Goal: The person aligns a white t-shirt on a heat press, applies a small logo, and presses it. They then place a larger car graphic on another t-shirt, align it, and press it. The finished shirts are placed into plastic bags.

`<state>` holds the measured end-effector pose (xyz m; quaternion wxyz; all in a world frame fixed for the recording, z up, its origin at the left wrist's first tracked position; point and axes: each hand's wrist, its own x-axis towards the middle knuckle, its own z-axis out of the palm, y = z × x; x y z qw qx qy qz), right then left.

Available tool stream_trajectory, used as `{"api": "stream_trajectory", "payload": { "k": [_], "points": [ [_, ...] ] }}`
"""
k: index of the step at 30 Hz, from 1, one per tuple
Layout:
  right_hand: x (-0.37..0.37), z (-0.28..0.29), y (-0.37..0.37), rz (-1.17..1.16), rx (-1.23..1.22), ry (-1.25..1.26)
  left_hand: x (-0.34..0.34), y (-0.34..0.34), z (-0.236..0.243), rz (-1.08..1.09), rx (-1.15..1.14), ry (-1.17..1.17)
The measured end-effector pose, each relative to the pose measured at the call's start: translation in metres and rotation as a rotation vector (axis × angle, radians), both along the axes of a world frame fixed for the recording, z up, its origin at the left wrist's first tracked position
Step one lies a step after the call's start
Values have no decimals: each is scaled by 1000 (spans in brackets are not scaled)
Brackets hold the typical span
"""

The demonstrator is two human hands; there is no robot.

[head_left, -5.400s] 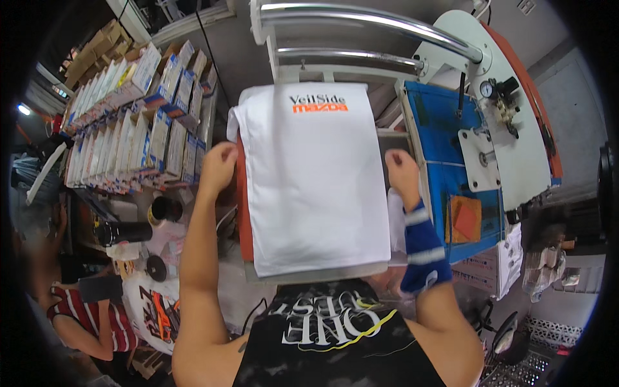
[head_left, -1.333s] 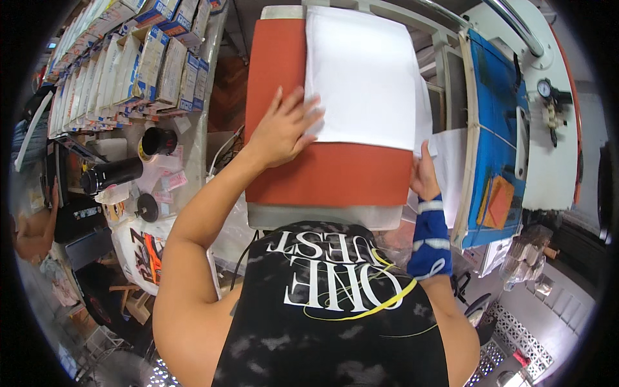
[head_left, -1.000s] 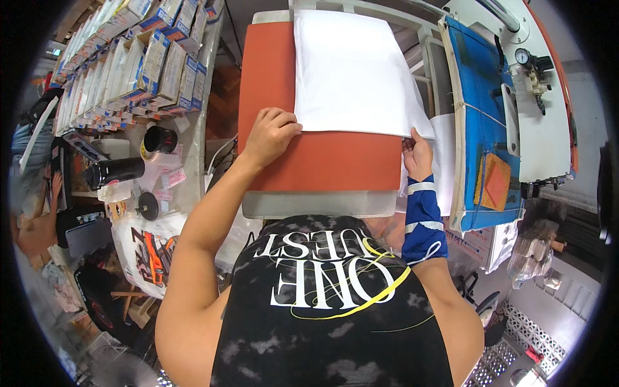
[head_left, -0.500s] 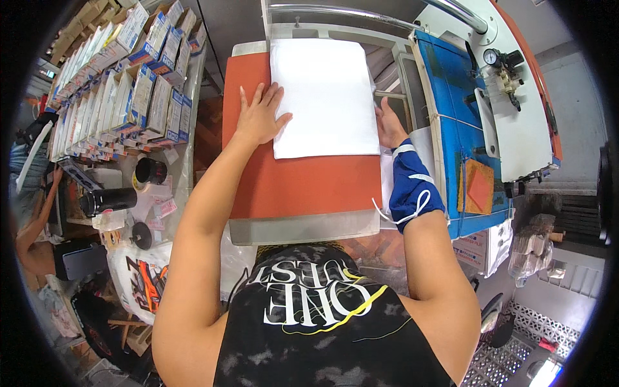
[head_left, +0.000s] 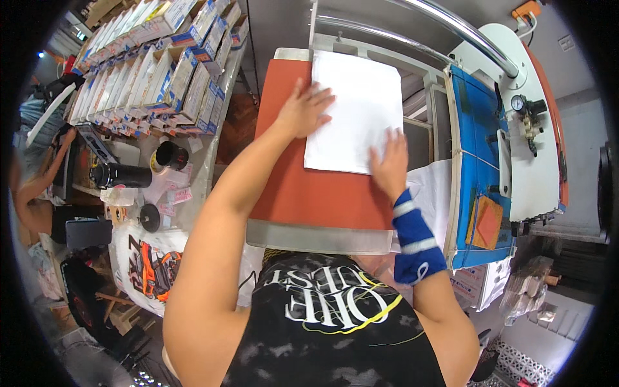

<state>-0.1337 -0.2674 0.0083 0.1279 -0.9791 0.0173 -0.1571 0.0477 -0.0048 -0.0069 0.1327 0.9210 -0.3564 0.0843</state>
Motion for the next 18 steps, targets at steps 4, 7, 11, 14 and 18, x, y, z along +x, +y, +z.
{"api": "stream_trajectory", "payload": {
  "k": [4,7,11,14,18],
  "points": [
    [-64,12,51,90,-212,508,39,-8,21,554,41,103],
    [-76,18,75,51,132,162,-3,-3,30,36,69,-64],
    [-68,26,84,322,-76,307,-135,47,14,-322,10,68],
    [-63,29,87,304,155,251,-177,98,13,-172,-147,127],
    [-56,28,112,253,-61,119,-229,143,13,315,-601,63]
  ]
}}
